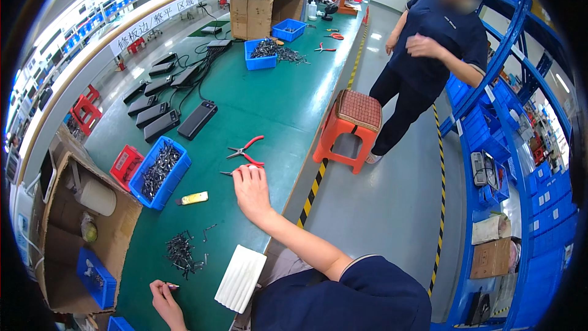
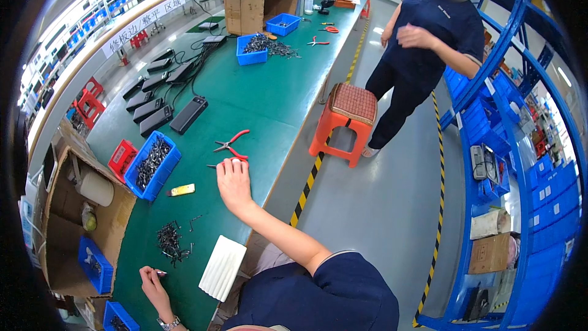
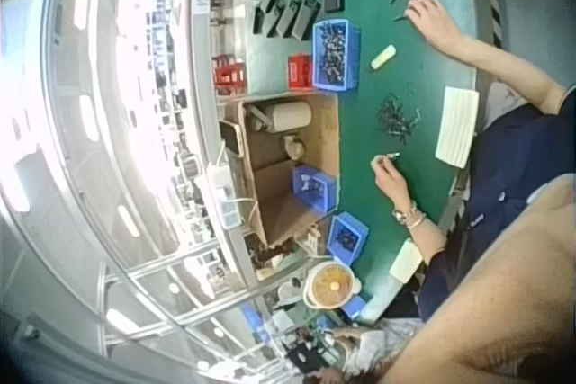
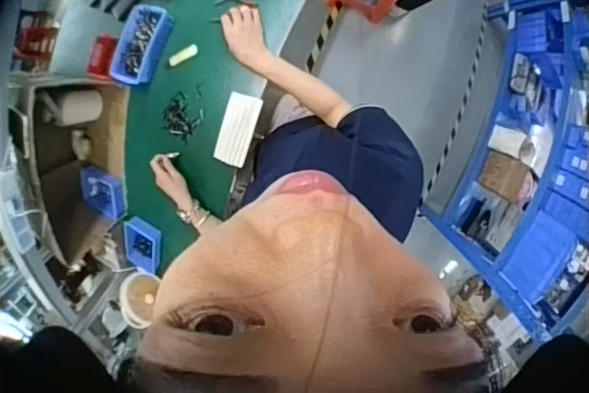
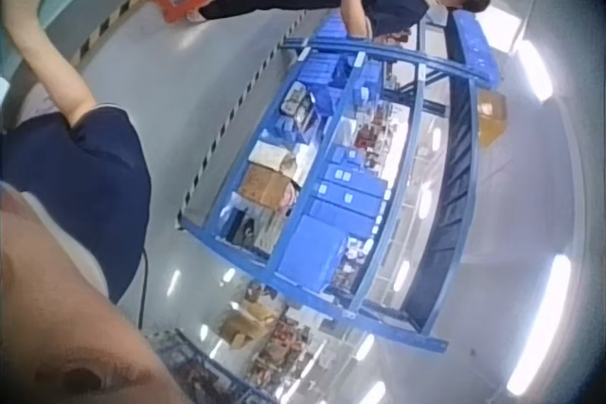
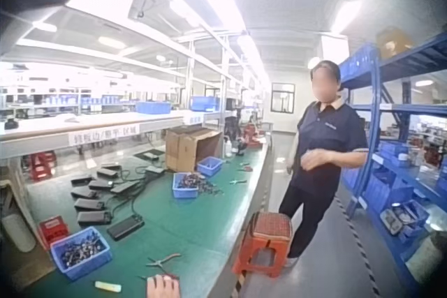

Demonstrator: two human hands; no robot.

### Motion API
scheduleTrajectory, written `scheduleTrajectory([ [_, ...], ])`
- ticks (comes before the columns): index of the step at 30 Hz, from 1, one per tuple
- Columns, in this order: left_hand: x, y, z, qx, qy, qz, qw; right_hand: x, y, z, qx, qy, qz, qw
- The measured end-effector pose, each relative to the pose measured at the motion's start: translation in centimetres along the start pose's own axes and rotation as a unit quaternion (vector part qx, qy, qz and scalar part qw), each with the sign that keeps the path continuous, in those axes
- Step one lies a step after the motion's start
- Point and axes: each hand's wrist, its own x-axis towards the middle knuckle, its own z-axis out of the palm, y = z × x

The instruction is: Cutting individual wire components from a larger bundle using scissors or snips.

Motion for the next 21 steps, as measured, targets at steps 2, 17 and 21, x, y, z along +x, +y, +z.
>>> scheduleTrajectory([
  [2, 0.2, -0.7, 0.2, -0.046, 0.007, -0.023, 0.999, -0.2, 0.4, 0.2, -0.008, -0.007, 0.021, 1.000],
  [17, 0.4, -3.2, 1.1, -0.143, 0.046, -0.029, 0.988, -0.5, 0.0, -0.4, 0.036, -0.060, 0.037, 0.997],
  [21, 0.5, -3.1, 1.3, -0.163, 0.068, -0.022, 0.984, -0.7, -0.2, -1.0, 0.137, -0.056, 0.091, 0.985],
])
